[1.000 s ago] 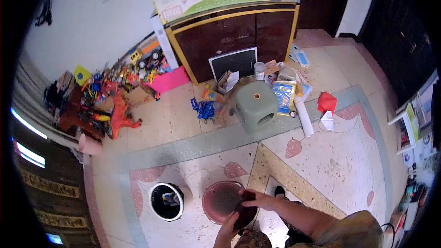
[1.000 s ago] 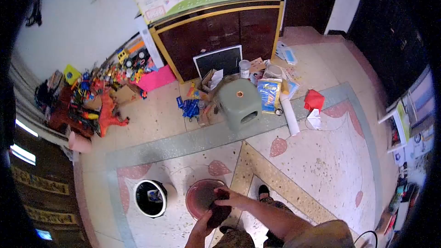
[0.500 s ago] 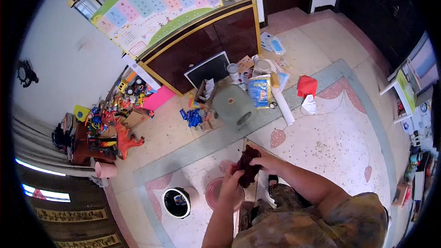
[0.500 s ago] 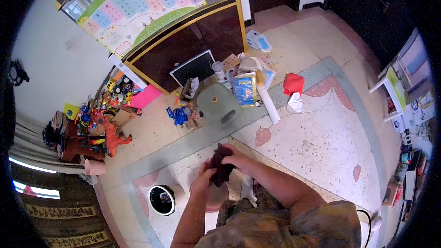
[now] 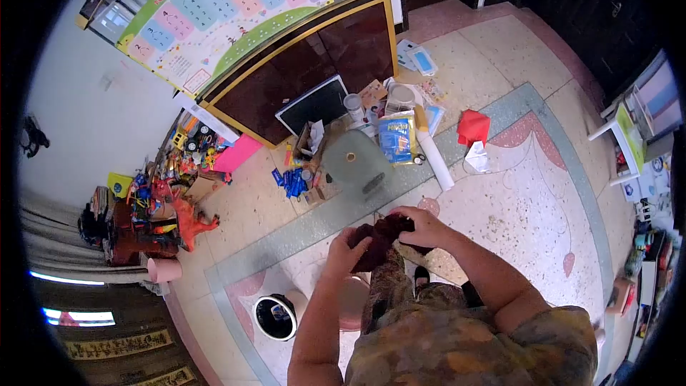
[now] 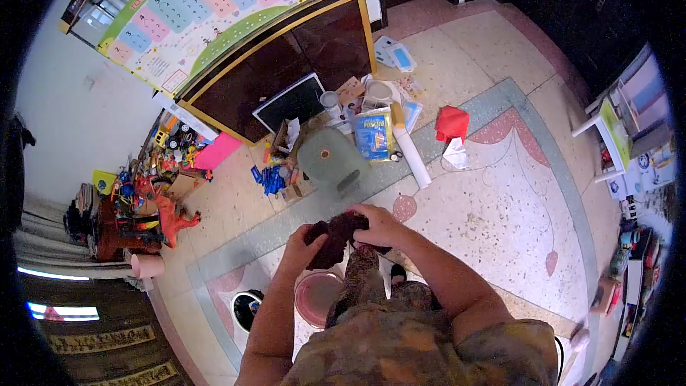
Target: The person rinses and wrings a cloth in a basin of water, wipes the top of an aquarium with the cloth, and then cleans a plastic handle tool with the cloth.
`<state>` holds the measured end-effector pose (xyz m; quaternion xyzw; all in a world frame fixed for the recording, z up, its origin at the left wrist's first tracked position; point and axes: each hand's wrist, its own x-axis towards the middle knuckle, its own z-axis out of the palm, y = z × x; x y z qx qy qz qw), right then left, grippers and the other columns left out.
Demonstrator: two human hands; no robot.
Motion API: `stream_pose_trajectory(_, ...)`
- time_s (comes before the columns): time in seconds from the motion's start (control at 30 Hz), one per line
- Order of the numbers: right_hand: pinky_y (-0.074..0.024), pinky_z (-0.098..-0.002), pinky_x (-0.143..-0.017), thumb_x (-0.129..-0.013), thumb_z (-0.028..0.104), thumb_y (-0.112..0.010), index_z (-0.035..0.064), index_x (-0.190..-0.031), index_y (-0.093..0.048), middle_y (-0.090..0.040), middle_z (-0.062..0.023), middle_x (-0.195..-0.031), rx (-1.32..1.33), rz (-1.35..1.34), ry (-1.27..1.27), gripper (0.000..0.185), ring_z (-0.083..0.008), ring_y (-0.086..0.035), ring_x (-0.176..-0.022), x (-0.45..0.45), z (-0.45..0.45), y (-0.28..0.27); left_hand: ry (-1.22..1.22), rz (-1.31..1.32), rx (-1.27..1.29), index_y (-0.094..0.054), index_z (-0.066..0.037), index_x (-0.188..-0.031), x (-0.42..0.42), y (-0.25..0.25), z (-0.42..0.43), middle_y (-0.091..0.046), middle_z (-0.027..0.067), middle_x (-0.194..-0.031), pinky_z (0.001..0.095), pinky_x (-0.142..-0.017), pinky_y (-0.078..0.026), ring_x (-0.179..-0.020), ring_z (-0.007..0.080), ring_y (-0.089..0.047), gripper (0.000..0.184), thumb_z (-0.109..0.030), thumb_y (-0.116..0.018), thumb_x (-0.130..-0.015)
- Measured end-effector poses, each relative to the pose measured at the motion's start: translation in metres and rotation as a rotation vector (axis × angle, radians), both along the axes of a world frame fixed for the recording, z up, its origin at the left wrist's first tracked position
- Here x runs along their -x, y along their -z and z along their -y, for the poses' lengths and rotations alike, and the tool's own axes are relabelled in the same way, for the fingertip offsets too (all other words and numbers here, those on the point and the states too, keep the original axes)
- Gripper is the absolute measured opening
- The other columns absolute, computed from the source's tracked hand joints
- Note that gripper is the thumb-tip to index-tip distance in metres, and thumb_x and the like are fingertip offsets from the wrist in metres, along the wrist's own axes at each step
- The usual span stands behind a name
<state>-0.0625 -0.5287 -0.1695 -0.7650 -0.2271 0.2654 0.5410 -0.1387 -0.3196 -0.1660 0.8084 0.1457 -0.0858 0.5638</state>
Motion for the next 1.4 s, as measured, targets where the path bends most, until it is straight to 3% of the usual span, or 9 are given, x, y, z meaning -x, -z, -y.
stream_pose_trajectory(0.23, -0.0416, -0.0353, -0.081, -0.061, 0.004, -0.056, 0.0110, -0.112, -0.050, -0.047, -0.0153, -0.104, 0.068, 0.356, -0.124, 0.051, -0.0316, -0.048, -0.096, -0.049, -0.048, -0.053, 0.053, 0.129, -0.045, -0.053, 0.001, -0.098, -0.059, -0.016, -0.053, -0.059, 0.0103, -0.086, 0.0270, -0.072, -0.044, -0.080, 0.0142, -0.055, 0.018, -0.008, -0.050, -0.083)
stream_pose_trajectory(0.43, -0.0373, -0.0342, -0.087, -0.061, 0.000, -0.051, 0.0078, -0.117, -0.041, -0.046, -0.0157, -0.103, 0.008, 0.337, -0.098, 0.058, -0.0307, -0.046, -0.099, -0.094, -0.102, -0.060, -0.353, 0.112, 0.915, -0.048, -0.002, -0.108, -0.092, -0.038, -0.098, -0.056, 0.0095, -0.103, 0.0310, -0.084, -0.043, -0.095, 0.0194, -0.054, 0.026, -0.015, -0.048, -0.085)
stream_pose_trajectory(0.63, -0.0336, -0.0370, -0.090, -0.067, 0.006, -0.055, 0.0052, -0.113, -0.043, -0.049, -0.0178, -0.104, -0.054, 0.348, 0.214, 0.048, -0.0323, -0.045, -0.102, -0.109, -0.121, -0.023, -0.353, -0.006, 1.289, -0.036, -0.004, -0.123, -0.125, -0.058, -0.108, -0.047, 0.0127, -0.118, 0.0403, -0.094, -0.035, -0.107, 0.0258, -0.046, 0.053, -0.043, -0.031, -0.088)
stream_pose_trajectory(0.73, -0.0315, -0.0355, -0.092, -0.078, 0.023, -0.055, 0.0042, -0.112, -0.047, -0.051, -0.0170, -0.107, -0.076, -0.281, 0.138, 0.040, -0.0275, -0.045, -0.103, -0.112, -0.121, -0.024, -0.411, 0.023, 1.374, -0.036, -0.007, -0.124, -0.130, -0.051, -0.105, -0.047, 0.0101, -0.116, 0.0379, -0.090, -0.038, -0.103, 0.0242, -0.048, 0.045, -0.032, -0.042, -0.087)
stream_pose_trajectory(0.83, -0.0413, -0.0307, -0.082, -0.087, 0.050, -0.034, 0.0025, -0.121, -0.040, -0.043, -0.0128, -0.119, 0.000, -0.836, -0.052, 0.059, -0.0192, -0.045, -0.102, -0.120, -0.130, -0.040, -0.325, 0.003, 0.974, -0.037, -0.006, -0.124, -0.139, -0.057, -0.086, -0.048, 0.0088, -0.115, 0.0365, -0.091, -0.037, -0.104, 0.0227, -0.047, 0.041, -0.016, -0.047, -0.085)
stream_pose_trajectory(0.9, -0.0268, -0.0366, -0.095, -0.085, 0.054, -0.031, -0.0001, -0.118, -0.043, -0.048, -0.0185, -0.115, -0.104, -0.830, -0.153, 0.064, -0.0278, -0.042, -0.109, -0.130, -0.134, -0.052, -0.379, -0.015, 1.009, -0.036, -0.004, -0.124, -0.141, -0.061, -0.078, -0.047, 0.0101, -0.118, 0.0372, -0.093, -0.036, -0.107, 0.0246, -0.046, 0.043, -0.007, -0.047, -0.083)
stream_pose_trajectory(1.0, -0.0220, -0.0402, -0.098, -0.086, 0.047, -0.036, -0.0006, -0.120, -0.041, -0.037, -0.0229, -0.125, -0.038, 0.057, -0.038, 0.059, -0.0351, -0.030, -0.117, -0.137, -0.141, 0.027, -0.449, 0.087, 0.908, -0.037, -0.001, -0.124, -0.146, -0.076, -0.072, -0.044, 0.0106, -0.121, 0.0326, -0.095, -0.031, -0.111, 0.0210, -0.042, 0.042, -0.002, -0.045, -0.083)
stream_pose_trajectory(1.13, -0.0175, -0.0425, -0.101, -0.078, 0.049, -0.049, 0.0026, -0.126, -0.034, -0.021, -0.0267, -0.132, -0.074, 0.356, -0.296, 0.068, -0.0372, -0.023, -0.122, -0.167, -0.127, -0.015, -0.190, 0.251, 0.268, -0.040, 0.000, -0.121, -0.148, -0.086, -0.077, -0.043, 0.0080, -0.120, 0.0286, -0.094, -0.028, -0.110, 0.0177, -0.040, 0.038, 0.003, -0.041, -0.083)
stream_pose_trajectory(1.4, -0.0229, -0.0371, -0.099, -0.070, 0.039, -0.064, 0.0059, -0.123, -0.039, -0.029, -0.0182, -0.129, -0.287, 0.050, -0.192, 0.067, -0.0305, -0.026, -0.120, -0.193, -0.141, -0.035, -0.219, 0.268, 0.417, -0.039, -0.002, -0.121, -0.173, -0.098, -0.061, -0.041, 0.0067, -0.121, 0.0290, -0.094, -0.029, -0.111, 0.0183, -0.039, 0.036, 0.000, -0.040, -0.085)
